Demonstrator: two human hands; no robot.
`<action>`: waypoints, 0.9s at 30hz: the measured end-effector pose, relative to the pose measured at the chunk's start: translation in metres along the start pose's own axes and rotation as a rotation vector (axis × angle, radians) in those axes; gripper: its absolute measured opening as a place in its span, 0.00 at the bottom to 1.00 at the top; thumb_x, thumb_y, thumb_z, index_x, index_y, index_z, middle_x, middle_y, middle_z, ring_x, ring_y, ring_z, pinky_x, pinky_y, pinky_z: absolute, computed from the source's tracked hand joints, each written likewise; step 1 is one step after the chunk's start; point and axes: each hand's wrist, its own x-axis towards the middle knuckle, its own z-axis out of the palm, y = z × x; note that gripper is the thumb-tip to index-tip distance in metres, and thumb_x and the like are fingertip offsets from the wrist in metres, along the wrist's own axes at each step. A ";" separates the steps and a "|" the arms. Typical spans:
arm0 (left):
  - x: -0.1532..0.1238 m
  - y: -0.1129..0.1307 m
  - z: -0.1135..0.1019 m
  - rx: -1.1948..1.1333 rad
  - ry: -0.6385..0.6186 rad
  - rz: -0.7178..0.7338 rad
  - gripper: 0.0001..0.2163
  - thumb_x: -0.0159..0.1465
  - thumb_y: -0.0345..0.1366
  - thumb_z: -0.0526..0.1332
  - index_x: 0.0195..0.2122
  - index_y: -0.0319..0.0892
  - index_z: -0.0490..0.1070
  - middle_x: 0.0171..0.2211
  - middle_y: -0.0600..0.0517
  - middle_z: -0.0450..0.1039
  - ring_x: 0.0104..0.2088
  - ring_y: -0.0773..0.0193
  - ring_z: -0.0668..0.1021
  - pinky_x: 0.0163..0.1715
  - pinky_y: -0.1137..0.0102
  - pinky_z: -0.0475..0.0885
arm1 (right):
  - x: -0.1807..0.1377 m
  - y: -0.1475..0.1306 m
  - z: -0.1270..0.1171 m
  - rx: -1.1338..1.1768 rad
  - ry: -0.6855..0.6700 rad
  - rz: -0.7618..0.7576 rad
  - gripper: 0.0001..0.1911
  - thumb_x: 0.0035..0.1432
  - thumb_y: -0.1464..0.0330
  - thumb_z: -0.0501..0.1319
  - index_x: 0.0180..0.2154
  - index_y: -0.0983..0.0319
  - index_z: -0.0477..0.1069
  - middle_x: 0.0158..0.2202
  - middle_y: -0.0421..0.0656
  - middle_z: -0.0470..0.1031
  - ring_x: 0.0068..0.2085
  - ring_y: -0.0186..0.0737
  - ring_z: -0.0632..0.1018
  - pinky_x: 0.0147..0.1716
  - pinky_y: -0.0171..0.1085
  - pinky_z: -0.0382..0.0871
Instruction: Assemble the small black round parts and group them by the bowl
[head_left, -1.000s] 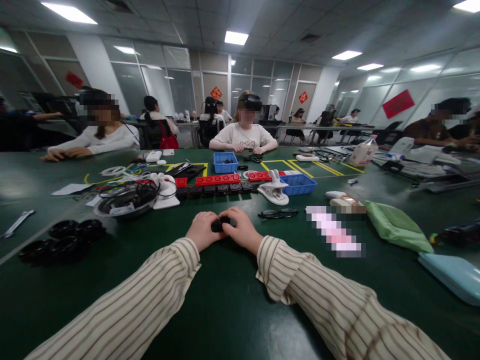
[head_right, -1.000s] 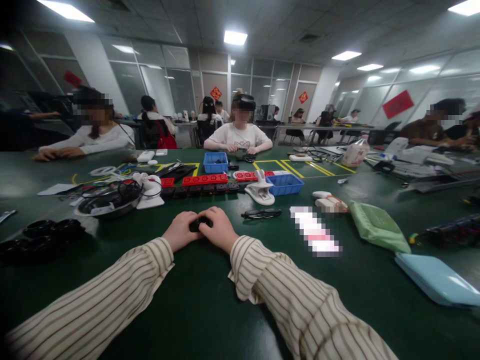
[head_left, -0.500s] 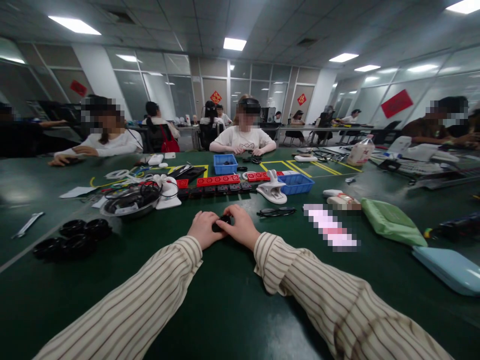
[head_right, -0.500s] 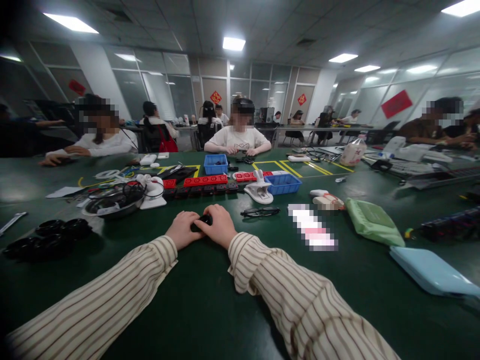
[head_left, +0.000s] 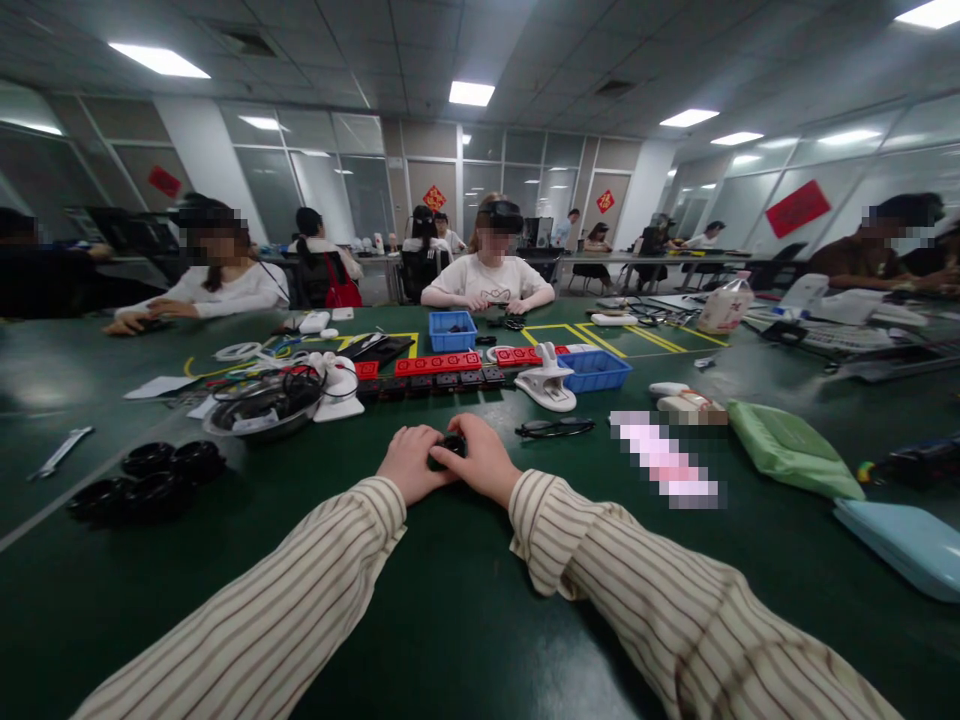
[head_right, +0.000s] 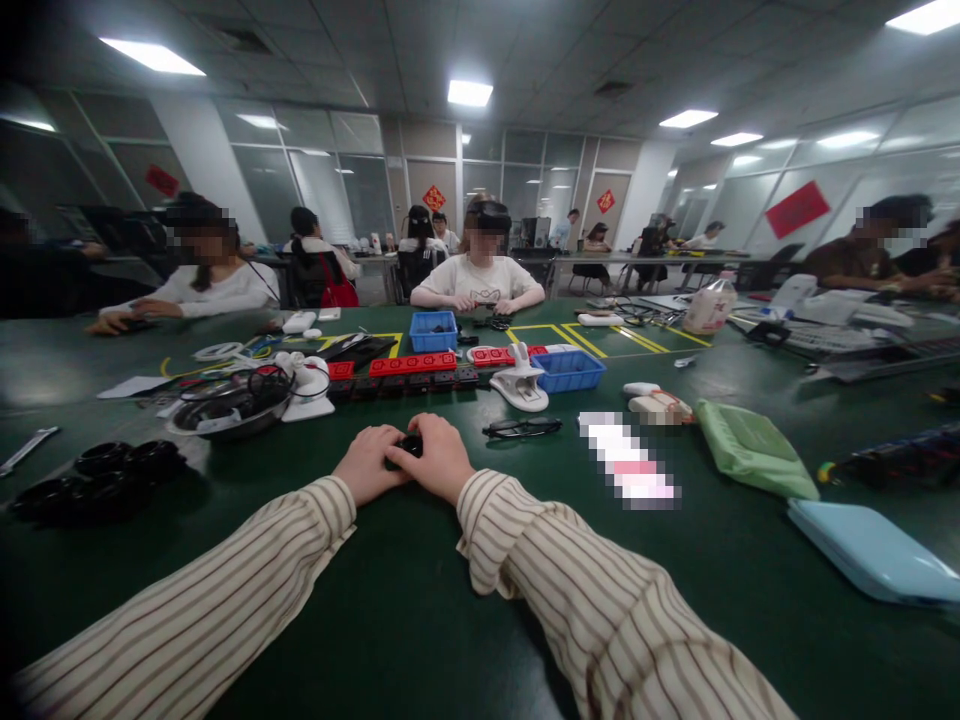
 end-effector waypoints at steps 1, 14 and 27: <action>0.000 0.000 0.000 0.004 -0.002 0.001 0.15 0.49 0.46 0.61 0.33 0.42 0.69 0.35 0.49 0.69 0.41 0.54 0.71 0.47 0.57 0.62 | 0.001 0.001 0.001 -0.003 -0.011 0.001 0.16 0.49 0.58 0.60 0.34 0.63 0.64 0.32 0.42 0.66 0.35 0.38 0.68 0.36 0.37 0.61; 0.001 -0.009 0.003 -0.132 -0.057 0.128 0.21 0.50 0.44 0.61 0.45 0.42 0.67 0.46 0.47 0.69 0.48 0.55 0.68 0.50 0.61 0.61 | -0.002 -0.004 -0.006 0.082 -0.062 -0.182 0.09 0.52 0.74 0.55 0.36 0.62 0.69 0.37 0.42 0.70 0.41 0.38 0.68 0.43 0.38 0.60; 0.001 0.000 -0.002 -0.048 -0.001 0.037 0.12 0.50 0.41 0.62 0.32 0.40 0.71 0.35 0.48 0.71 0.39 0.56 0.72 0.42 0.63 0.66 | 0.001 0.001 0.002 -0.048 0.012 0.023 0.12 0.51 0.59 0.58 0.30 0.62 0.63 0.29 0.40 0.64 0.32 0.35 0.66 0.32 0.35 0.60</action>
